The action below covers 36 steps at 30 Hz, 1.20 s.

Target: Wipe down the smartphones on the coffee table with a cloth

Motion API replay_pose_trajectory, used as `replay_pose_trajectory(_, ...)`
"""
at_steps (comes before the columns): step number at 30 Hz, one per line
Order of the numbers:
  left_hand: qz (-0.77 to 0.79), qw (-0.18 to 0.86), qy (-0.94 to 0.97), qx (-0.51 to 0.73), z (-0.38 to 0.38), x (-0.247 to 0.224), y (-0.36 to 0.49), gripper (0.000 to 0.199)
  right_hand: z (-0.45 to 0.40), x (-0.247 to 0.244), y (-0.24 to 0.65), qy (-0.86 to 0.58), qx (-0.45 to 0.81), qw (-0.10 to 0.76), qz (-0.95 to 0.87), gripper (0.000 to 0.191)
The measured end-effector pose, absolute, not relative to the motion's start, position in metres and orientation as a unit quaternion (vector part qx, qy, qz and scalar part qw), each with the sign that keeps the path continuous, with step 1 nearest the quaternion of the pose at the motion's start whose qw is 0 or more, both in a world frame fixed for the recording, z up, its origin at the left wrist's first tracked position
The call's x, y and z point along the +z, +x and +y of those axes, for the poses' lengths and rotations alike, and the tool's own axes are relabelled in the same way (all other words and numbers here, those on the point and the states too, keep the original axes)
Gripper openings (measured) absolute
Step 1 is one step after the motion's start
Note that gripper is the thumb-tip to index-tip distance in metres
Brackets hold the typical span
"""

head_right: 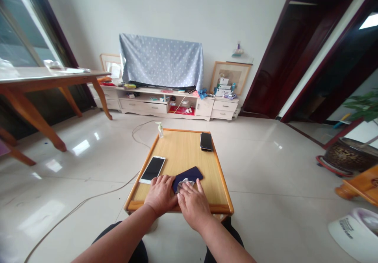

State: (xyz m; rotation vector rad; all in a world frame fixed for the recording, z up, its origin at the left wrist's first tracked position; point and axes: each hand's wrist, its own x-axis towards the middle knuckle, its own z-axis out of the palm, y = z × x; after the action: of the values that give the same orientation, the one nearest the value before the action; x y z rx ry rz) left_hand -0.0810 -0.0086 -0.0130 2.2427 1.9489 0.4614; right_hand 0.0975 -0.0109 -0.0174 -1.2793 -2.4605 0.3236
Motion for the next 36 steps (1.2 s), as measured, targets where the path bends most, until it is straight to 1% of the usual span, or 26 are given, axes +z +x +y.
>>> replay_pose_trajectory(3,0.647,0.076,0.746,0.137,-0.008,-0.012,-0.081,0.049,-0.006,-0.019,0.083,-0.445,0.119,0.172,-0.871,0.045)
replay_pose_trajectory(8,0.641,0.08,0.75,0.143,-0.009,-0.01,-0.08,0.039,0.006,-0.027,0.07,-0.444,0.129,0.171,-0.87,0.045)
replay_pose_trajectory(11,0.644,0.08,0.745,0.153,-0.008,-0.011,-0.079,0.041,0.023,-0.031,0.084,-0.442,0.121,0.172,-0.872,0.045)
replay_pose_trajectory(15,0.644,0.067,0.745,0.164,-0.006,-0.013,-0.079,0.053,0.048,-0.037,0.104,-0.556,0.082,0.167,-0.81,0.045)
replay_pose_trajectory(17,0.64,0.061,0.747,0.169,-0.005,-0.014,-0.079,0.053,0.05,-0.04,0.104,-0.59,0.068,0.168,-0.786,0.045)
replay_pose_trajectory(19,0.64,0.061,0.746,0.173,-0.005,-0.015,-0.079,0.048,0.045,-0.042,0.097,-0.556,0.076,0.172,-0.81,0.046)
replay_pose_trajectory(21,0.642,0.064,0.744,0.174,-0.005,-0.014,-0.078,0.042,0.04,-0.041,0.09,-0.489,0.094,0.177,-0.849,0.046)
replay_pose_trajectory(23,0.643,0.061,0.744,0.172,-0.006,-0.013,-0.077,0.04,0.04,-0.038,0.089,-0.461,0.102,0.178,-0.864,0.045)
replay_pose_trajectory(25,0.642,0.054,0.746,0.165,-0.006,-0.013,-0.076,0.045,0.048,-0.035,0.095,-0.506,0.094,0.171,-0.84,0.045)
replay_pose_trajectory(27,0.643,0.048,0.748,0.159,-0.005,-0.014,-0.076,0.05,0.054,-0.035,0.104,-0.585,0.08,0.16,-0.791,0.045)
replay_pose_trajectory(29,0.643,0.046,0.748,0.158,-0.004,-0.015,-0.077,0.051,0.05,-0.041,0.109,-0.635,0.067,0.154,-0.754,0.047)
replay_pose_trajectory(32,0.642,0.048,0.748,0.161,-0.002,-0.018,-0.078,0.051,0.027,-0.054,0.108,-0.604,0.064,0.158,-0.779,0.05)
replay_pose_trajectory(34,0.642,0.049,0.748,0.162,-0.002,-0.019,-0.079,0.052,0.012,-0.059,0.108,-0.56,0.074,0.167,-0.808,0.05)
replay_pose_trajectory(36,0.641,0.047,0.749,0.162,-0.002,-0.02,-0.079,0.051,0.007,-0.06,0.111,-0.551,0.081,0.173,-0.812,0.048)
